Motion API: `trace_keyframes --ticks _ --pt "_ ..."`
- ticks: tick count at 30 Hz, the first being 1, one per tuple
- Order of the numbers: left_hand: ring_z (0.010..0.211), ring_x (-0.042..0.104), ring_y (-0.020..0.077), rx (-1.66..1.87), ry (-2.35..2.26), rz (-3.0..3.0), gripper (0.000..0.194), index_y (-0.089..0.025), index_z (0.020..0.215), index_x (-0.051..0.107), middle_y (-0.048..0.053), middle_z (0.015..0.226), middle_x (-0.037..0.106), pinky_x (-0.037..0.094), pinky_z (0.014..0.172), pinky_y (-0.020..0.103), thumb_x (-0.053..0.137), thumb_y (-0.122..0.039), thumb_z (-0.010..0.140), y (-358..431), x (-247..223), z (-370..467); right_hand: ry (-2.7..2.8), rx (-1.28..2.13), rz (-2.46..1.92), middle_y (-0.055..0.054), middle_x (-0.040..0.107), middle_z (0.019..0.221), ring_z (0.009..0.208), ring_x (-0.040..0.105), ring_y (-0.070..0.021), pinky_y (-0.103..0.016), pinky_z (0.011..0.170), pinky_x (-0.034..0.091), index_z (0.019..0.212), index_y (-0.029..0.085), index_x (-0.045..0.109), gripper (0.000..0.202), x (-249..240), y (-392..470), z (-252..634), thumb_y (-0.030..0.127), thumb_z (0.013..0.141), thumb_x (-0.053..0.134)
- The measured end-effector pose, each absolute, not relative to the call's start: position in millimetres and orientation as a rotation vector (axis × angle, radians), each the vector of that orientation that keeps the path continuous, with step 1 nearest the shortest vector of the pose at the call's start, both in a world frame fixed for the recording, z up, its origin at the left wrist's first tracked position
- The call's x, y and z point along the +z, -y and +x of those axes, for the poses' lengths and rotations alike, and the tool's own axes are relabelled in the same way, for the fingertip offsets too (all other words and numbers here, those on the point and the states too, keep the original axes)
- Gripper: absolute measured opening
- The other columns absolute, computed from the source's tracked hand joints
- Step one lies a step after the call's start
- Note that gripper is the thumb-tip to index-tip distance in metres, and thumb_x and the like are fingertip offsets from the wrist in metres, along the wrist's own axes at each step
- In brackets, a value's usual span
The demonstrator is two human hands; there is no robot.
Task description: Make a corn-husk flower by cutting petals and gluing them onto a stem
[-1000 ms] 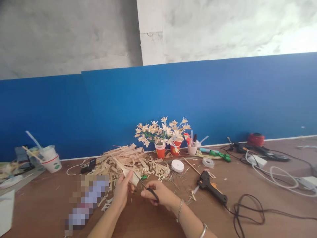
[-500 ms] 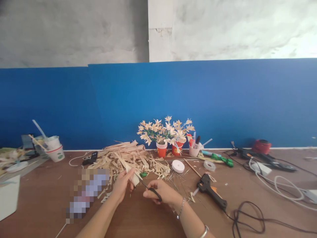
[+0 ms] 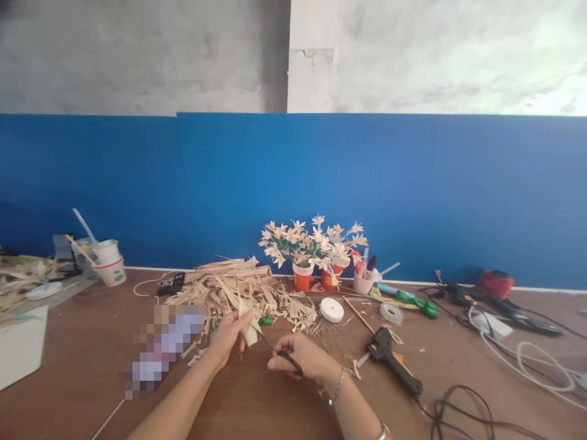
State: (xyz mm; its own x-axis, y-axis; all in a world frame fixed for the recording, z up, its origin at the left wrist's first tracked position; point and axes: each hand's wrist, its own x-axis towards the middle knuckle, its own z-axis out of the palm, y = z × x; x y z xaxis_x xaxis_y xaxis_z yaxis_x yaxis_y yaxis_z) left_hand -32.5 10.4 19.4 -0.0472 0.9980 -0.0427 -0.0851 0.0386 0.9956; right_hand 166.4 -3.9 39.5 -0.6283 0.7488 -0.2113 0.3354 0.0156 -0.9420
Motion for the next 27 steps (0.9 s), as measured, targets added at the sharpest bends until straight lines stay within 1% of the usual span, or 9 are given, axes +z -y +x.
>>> trace_keyframes --ticks 5,9,12,20,27 --pt "0.025 0.040 0.0051 1.255 -1.210 1.109 0.039 -0.013 0.061 0.060 -0.002 0.040 0.056 0.023 0.027 0.015 0.062 -0.052 0.067 -9.8 19.4 -32.3 1.946 1.630 -1.147 0.009 0.043 0.041 0.035 0.035 -0.0036 -0.015 0.033 0.024 0.069 0.014 0.055 0.037 40.8 4.9 165.3 0.047 0.063 0.070" --pt "0.025 0.039 0.0048 1.306 -1.205 1.081 0.040 -0.014 0.058 0.056 -0.002 0.039 0.055 0.023 0.026 0.015 0.061 -0.053 0.067 -10.2 19.4 -31.6 1.910 1.668 -1.160 0.007 0.050 0.044 0.036 0.042 -0.0051 -0.015 0.034 0.031 0.073 0.014 0.055 0.040 39.8 5.4 163.2 0.049 0.062 0.070" --pt "0.024 0.039 0.0049 1.358 -1.198 1.056 0.042 -0.014 0.058 0.055 -0.002 0.039 0.055 0.023 0.026 0.015 0.061 -0.054 0.067 -11.9 17.9 -31.9 1.904 1.718 -1.131 0.007 0.051 0.045 0.038 0.045 -0.0059 -0.015 0.036 0.036 0.074 0.014 0.053 0.041 36.3 4.8 163.7 0.050 0.061 0.070" --pt "0.024 0.039 0.0053 1.373 -1.231 1.074 0.044 -0.014 0.060 0.056 -0.002 0.038 0.054 0.021 0.026 0.015 0.059 -0.056 0.068 -12.4 14.3 -32.0 1.932 1.710 -1.151 0.007 0.050 0.045 0.037 0.042 -0.0047 -0.014 0.034 0.033 0.071 0.014 0.055 0.039 39.3 6.7 162.7 0.047 0.059 0.073" --pt "0.023 0.039 0.0055 1.312 -1.272 1.101 0.042 -0.013 0.063 0.059 -0.002 0.038 0.055 0.022 0.026 0.015 0.059 -0.055 0.068 -9.6 19.2 -29.5 1.930 1.695 -1.158 0.008 0.048 0.042 0.035 0.038 -0.0037 -0.014 0.033 0.027 0.069 0.014 0.055 0.037 42.4 8.4 160.6 0.045 0.058 0.073"
